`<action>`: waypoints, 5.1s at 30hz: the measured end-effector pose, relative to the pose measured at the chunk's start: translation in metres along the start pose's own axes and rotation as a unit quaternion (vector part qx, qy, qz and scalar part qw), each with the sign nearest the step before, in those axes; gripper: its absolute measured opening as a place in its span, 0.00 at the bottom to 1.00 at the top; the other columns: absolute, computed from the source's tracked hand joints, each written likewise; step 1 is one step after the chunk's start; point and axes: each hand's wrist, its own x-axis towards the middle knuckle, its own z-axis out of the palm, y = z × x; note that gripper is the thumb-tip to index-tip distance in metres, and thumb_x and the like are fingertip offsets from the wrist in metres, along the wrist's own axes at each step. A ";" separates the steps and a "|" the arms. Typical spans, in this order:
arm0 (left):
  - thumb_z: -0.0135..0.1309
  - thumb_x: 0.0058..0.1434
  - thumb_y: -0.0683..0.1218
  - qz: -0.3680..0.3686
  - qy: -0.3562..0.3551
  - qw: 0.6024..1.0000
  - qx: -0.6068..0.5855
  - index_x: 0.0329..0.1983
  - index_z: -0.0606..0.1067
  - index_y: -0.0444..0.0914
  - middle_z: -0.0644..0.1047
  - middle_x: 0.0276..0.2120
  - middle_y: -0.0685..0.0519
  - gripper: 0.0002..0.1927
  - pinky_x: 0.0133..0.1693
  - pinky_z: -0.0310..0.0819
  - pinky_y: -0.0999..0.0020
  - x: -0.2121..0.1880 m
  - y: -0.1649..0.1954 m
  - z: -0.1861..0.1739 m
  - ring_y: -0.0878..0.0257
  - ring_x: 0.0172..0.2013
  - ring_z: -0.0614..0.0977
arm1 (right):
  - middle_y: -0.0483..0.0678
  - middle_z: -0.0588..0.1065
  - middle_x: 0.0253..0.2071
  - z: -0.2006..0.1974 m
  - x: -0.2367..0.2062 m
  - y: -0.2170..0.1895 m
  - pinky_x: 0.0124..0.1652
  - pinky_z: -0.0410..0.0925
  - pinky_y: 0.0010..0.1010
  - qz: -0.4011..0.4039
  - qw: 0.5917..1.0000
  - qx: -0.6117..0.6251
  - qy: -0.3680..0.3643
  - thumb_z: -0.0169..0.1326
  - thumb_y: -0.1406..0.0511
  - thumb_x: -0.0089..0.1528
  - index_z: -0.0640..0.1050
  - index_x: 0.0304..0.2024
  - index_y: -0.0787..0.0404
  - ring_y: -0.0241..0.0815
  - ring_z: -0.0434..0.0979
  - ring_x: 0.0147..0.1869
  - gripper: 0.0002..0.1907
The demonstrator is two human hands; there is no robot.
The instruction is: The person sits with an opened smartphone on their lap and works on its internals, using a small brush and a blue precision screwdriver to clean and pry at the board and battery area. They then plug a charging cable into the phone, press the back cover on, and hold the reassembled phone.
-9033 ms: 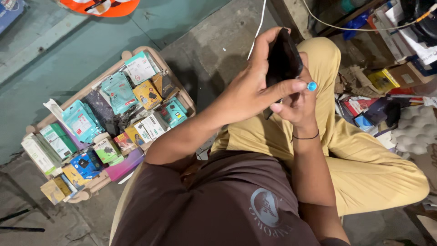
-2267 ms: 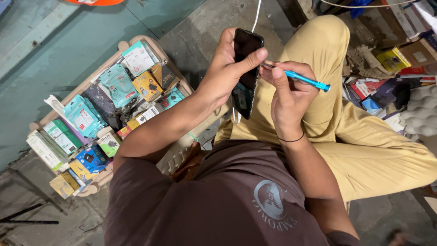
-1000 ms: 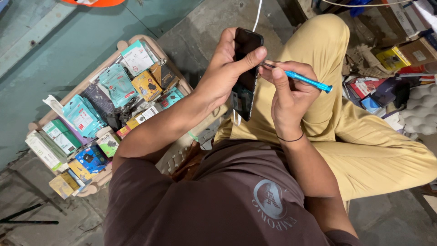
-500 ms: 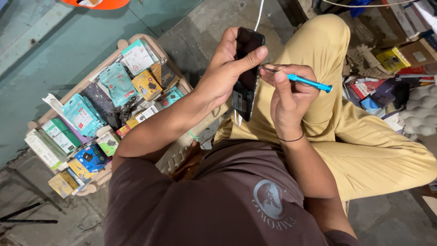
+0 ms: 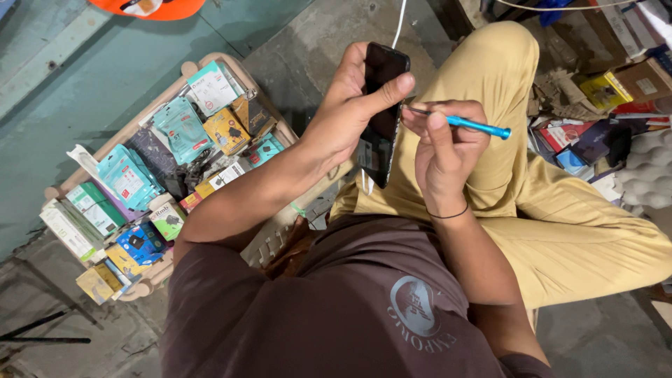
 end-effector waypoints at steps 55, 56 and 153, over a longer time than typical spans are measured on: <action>0.67 0.64 0.47 -0.006 0.022 0.998 0.053 0.53 0.66 0.35 0.74 0.41 0.53 0.24 0.47 0.73 0.70 0.004 0.009 -0.001 0.67 0.44 0.75 | 0.60 0.79 0.45 0.000 -0.009 0.000 0.51 0.79 0.41 0.011 0.999 -0.051 -0.014 0.56 0.73 0.71 0.72 0.48 0.67 0.50 0.85 0.46 0.06; 0.67 0.63 0.47 -0.009 0.024 0.998 0.054 0.53 0.66 0.35 0.74 0.41 0.53 0.24 0.46 0.72 0.70 0.004 0.009 -0.001 0.67 0.43 0.75 | 0.60 0.80 0.45 0.000 -0.009 0.000 0.51 0.79 0.40 0.010 0.999 -0.051 -0.013 0.56 0.73 0.71 0.72 0.48 0.67 0.50 0.85 0.46 0.06; 0.67 0.64 0.48 0.012 0.026 0.998 0.059 0.55 0.65 0.33 0.74 0.43 0.52 0.26 0.48 0.74 0.70 0.010 0.006 0.001 0.66 0.45 0.76 | 0.57 0.79 0.43 -0.002 -0.003 -0.001 0.50 0.79 0.40 0.009 0.998 -0.063 -0.015 0.57 0.72 0.72 0.72 0.48 0.67 0.49 0.85 0.45 0.06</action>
